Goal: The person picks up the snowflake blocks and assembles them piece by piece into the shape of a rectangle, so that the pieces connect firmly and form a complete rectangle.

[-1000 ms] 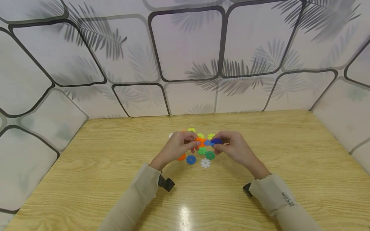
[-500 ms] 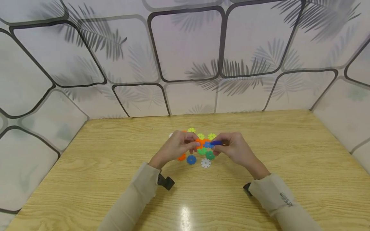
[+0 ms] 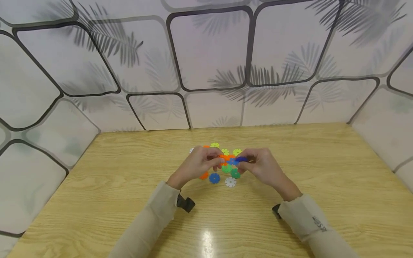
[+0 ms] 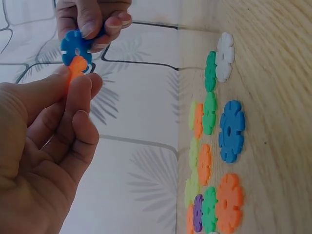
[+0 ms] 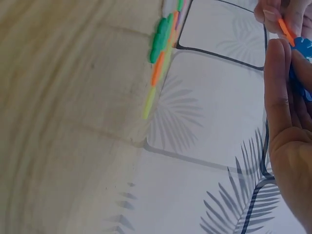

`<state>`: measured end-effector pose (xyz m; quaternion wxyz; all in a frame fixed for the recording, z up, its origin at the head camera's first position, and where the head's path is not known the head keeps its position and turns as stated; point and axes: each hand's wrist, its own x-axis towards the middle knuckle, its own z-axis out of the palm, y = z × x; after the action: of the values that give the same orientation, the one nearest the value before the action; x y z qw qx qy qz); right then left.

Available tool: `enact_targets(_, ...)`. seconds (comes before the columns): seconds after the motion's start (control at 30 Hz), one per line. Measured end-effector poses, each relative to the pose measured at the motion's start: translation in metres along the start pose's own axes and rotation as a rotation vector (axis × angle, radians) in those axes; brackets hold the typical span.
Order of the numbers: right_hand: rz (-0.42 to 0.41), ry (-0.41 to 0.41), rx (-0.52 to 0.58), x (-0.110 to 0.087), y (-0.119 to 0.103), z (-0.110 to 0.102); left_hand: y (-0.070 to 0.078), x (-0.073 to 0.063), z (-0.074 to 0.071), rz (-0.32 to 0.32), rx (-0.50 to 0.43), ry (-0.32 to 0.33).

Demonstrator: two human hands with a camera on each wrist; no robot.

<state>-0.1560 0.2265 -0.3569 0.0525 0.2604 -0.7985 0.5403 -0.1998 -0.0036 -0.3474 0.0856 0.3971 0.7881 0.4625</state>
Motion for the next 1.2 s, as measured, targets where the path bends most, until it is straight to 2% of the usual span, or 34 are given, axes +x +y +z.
enact_targets(0.13, 0.023, 0.021, -0.013, 0.0, -0.002, -0.003, -0.003, 0.002, -0.001, 0.001, -0.036, 0.018)
enact_targets(0.4, 0.06, 0.072, -0.013, 0.0, -0.001, -0.007, -0.014, -0.008, -0.018, -0.09, -0.09, 0.119)
enact_targets(0.57, 0.062, 0.065, -0.012, 0.0, 0.0, -0.008, -0.02, -0.014, -0.027, -0.124, -0.058, 0.139)
enact_targets(0.8, 0.072, 0.069, -0.016, -0.002, 0.0, -0.008, -0.031, -0.022, -0.032, -0.17, -0.051, 0.163)
enact_targets(0.9, 0.086, 0.069, -0.018, -0.002, -0.001, -0.01, -0.034, -0.025, -0.034, -0.19, -0.021, 0.177)
enact_targets(1.2, 0.077, 0.077, -0.016, -0.001, 0.0, -0.011, -0.043, -0.028, -0.043, -0.294, 0.01, 0.192)
